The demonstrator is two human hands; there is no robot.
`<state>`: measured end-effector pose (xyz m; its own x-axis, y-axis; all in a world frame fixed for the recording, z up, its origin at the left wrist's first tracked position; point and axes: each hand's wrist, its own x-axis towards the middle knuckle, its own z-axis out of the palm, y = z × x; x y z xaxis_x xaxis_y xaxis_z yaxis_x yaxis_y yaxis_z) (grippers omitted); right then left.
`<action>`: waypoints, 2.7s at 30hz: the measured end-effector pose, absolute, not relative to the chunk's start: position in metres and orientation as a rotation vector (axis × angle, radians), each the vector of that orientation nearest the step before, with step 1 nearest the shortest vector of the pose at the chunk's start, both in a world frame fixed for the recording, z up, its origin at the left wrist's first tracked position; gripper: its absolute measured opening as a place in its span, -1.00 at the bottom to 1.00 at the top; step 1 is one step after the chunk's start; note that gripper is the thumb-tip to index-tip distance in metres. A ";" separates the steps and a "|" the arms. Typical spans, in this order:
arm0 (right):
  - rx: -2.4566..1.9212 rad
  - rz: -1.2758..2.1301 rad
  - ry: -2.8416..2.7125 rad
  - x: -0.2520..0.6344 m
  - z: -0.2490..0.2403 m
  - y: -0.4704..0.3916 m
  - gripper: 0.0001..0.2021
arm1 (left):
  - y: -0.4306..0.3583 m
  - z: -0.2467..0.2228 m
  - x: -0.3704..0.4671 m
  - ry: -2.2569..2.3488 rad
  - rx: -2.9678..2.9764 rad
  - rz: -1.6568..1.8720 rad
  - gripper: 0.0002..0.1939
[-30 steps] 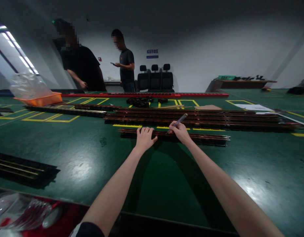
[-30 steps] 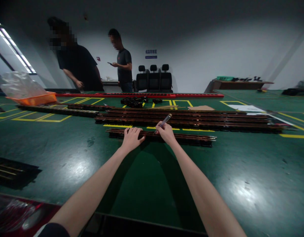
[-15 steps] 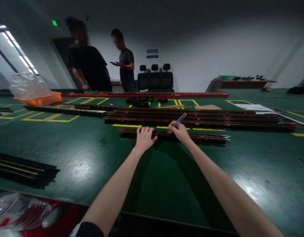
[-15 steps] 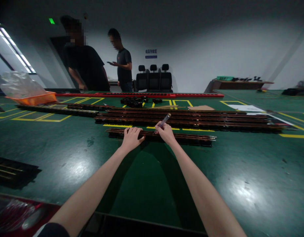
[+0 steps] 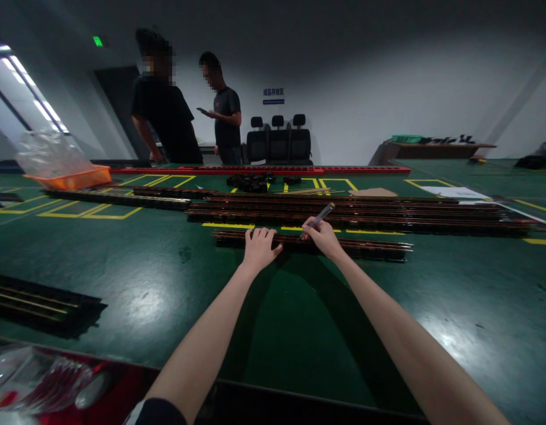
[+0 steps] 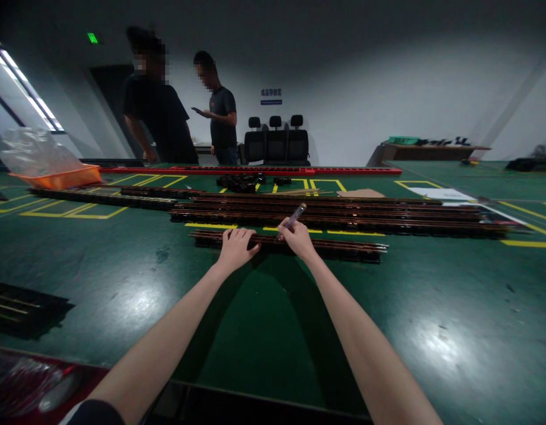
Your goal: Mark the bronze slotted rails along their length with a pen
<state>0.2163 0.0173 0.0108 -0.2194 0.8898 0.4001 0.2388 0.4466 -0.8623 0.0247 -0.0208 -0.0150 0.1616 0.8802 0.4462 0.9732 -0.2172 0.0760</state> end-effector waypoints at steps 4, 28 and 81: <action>-0.978 0.830 -1.705 0.215 0.011 0.016 -0.87 | -0.021 -0.015 0.025 -1.802 -2.209 -0.595 -0.60; -0.990 0.723 -1.802 0.212 0.016 0.011 -0.85 | -0.025 -0.012 0.025 -1.761 -2.255 -0.646 -0.67; -0.974 0.828 -1.675 0.216 0.007 0.018 -0.82 | -0.026 -0.011 0.025 -1.765 -2.303 -0.610 -0.49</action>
